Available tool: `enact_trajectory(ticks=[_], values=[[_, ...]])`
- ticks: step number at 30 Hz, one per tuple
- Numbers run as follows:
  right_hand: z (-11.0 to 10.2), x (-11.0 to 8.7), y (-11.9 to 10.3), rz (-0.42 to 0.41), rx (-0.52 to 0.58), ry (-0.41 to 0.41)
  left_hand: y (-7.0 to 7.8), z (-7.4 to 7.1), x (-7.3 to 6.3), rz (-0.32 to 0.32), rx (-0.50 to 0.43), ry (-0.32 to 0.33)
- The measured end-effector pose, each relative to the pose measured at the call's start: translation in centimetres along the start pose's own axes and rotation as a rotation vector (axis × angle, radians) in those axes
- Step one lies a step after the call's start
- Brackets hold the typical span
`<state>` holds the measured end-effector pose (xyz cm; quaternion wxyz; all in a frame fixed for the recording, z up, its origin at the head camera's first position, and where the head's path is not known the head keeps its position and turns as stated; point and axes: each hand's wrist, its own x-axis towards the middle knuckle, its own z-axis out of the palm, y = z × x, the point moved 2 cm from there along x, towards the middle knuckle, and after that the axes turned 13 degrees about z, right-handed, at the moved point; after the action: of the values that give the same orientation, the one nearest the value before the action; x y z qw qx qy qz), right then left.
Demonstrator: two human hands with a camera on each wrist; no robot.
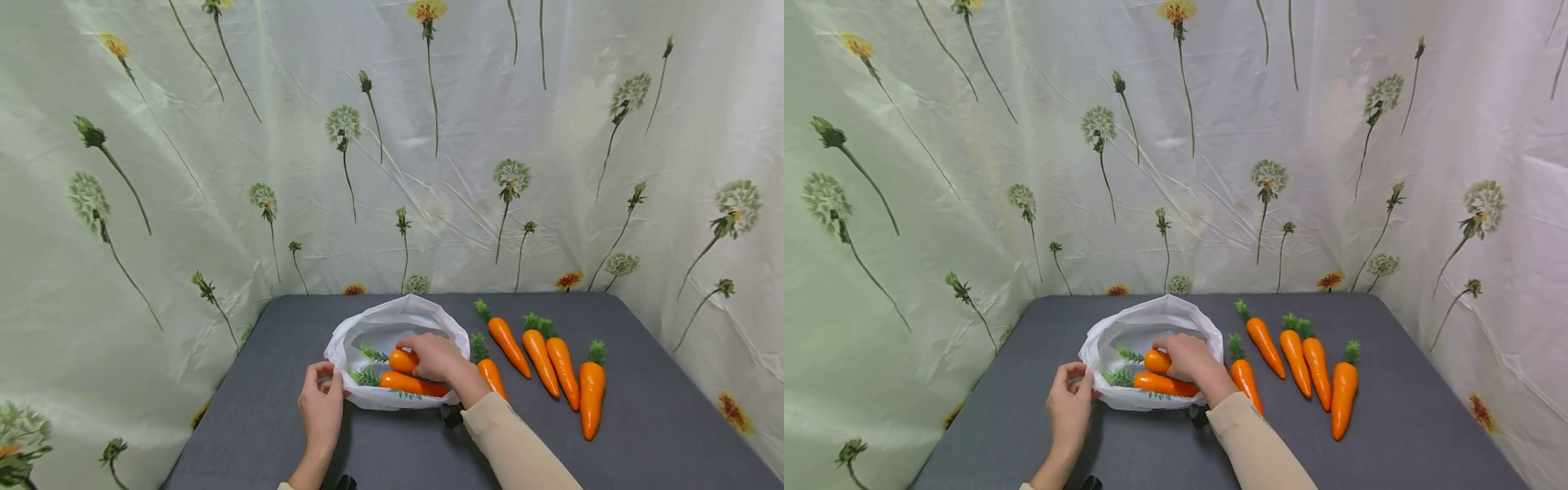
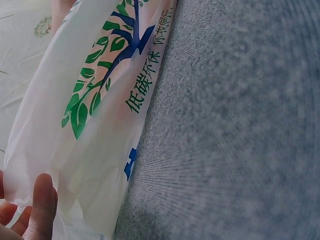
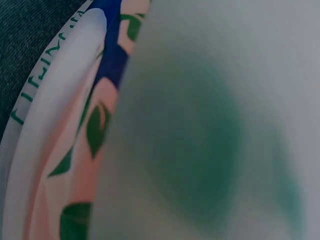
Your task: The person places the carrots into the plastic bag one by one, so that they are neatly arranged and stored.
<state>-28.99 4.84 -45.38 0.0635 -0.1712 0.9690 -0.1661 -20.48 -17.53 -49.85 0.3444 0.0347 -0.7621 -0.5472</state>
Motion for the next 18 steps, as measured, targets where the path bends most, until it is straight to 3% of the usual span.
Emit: enact_trajectory(ticks=[18], values=[[0.26,0.43,-0.40,-0.018,0.035,-0.063,-0.25,0.10,-0.03,0.002,-0.001,-0.004]])
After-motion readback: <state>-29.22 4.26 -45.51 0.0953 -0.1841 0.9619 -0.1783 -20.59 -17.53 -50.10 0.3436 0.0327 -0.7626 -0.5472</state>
